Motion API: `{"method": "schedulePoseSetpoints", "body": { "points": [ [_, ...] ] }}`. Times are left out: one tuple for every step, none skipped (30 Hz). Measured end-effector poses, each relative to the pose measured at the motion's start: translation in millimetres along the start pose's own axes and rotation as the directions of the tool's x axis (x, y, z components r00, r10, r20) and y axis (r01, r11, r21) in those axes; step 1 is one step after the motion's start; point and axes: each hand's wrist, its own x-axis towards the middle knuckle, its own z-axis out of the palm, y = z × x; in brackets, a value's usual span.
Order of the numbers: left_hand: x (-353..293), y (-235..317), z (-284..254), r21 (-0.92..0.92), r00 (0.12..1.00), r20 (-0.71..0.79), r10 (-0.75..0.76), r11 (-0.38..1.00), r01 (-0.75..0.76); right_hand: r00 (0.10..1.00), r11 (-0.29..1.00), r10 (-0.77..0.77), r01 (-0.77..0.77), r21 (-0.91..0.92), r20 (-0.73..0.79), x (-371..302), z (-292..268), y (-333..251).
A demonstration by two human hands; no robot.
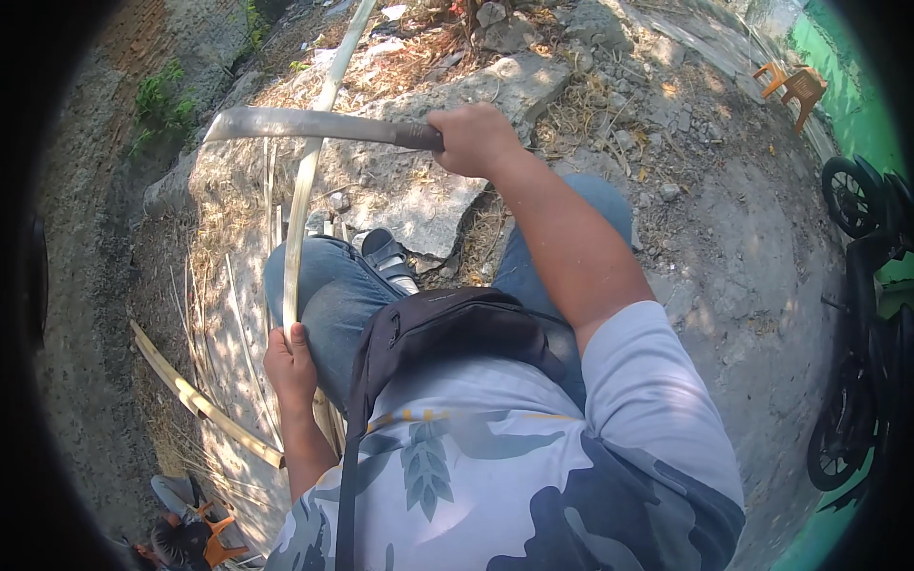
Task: The person shaves thin bamboo strips with a machete and then scrapes the surface of a bamboo slat using the machete.
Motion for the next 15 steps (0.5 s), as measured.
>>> {"method": "schedulePoseSetpoints", "body": {
  "points": [
    [1,0,0,0.008,0.999,-0.022,0.028,1.000,-0.028,0.985,0.980,0.173,-0.170,0.107,-0.013,2,1,12],
    [3,3,-1,0.007,0.999,-0.023,0.032,0.999,-0.032,0.940,0.919,0.341,-0.331,0.214,-0.007,2,4,22],
    [3,7,-4,0.022,1.000,0.000,0.014,1.000,-0.014,0.940,0.919,0.341,-0.331,0.214,-0.008,0,1,22],
    [3,9,-6,0.038,1.000,0.023,-0.005,0.999,0.004,0.941,0.919,0.340,-0.334,0.210,0.007,-3,-1,21],
    [3,8,-6,0.038,1.000,0.024,-0.004,0.999,0.003,0.940,0.919,0.339,-0.336,0.206,0.023,-5,-2,20],
    [4,8,-6,0.046,1.000,0.027,-0.002,0.999,0.000,0.939,0.918,0.343,-0.340,0.205,0.019,-8,-1,17],
    [5,8,-6,0.054,1.000,0.031,0.000,0.999,-0.002,0.941,0.920,0.337,-0.334,0.206,0.021,-10,2,11],
    [6,9,-6,0.054,0.999,0.033,0.006,0.999,-0.008,0.943,0.921,0.331,-0.328,0.208,0.023,-10,5,5],
    [5,9,-6,0.044,1.000,0.028,0.004,0.999,-0.006,0.942,0.920,0.334,-0.332,0.209,0.024,-10,6,-1],
    [4,8,-5,0.034,1.000,0.023,0.002,0.999,-0.003,0.972,0.950,0.229,-0.236,0.204,0.057,-9,7,-7],
    [4,7,-5,0.036,1.000,0.027,0.002,0.999,-0.003,0.989,0.970,0.120,-0.136,0.203,0.090,-9,8,-13],
    [4,6,-4,0.042,1.000,0.020,-0.001,0.999,0.000,0.993,0.981,0.037,-0.057,0.187,0.108,-9,7,-21],
    [4,5,-3,0.048,1.000,0.012,-0.005,0.999,0.005,0.991,0.984,-0.047,0.024,0.174,0.128,-10,6,-29],
    [5,3,-3,0.051,1.000,0.017,-0.008,0.999,0.007,0.980,0.981,-0.147,0.127,0.147,0.137,-10,7,-35],
    [6,1,-5,0.077,1.000,0.022,-0.009,0.997,0.008,0.966,0.970,-0.226,0.212,0.118,0.124,-9,11,-42]
  ]
}}
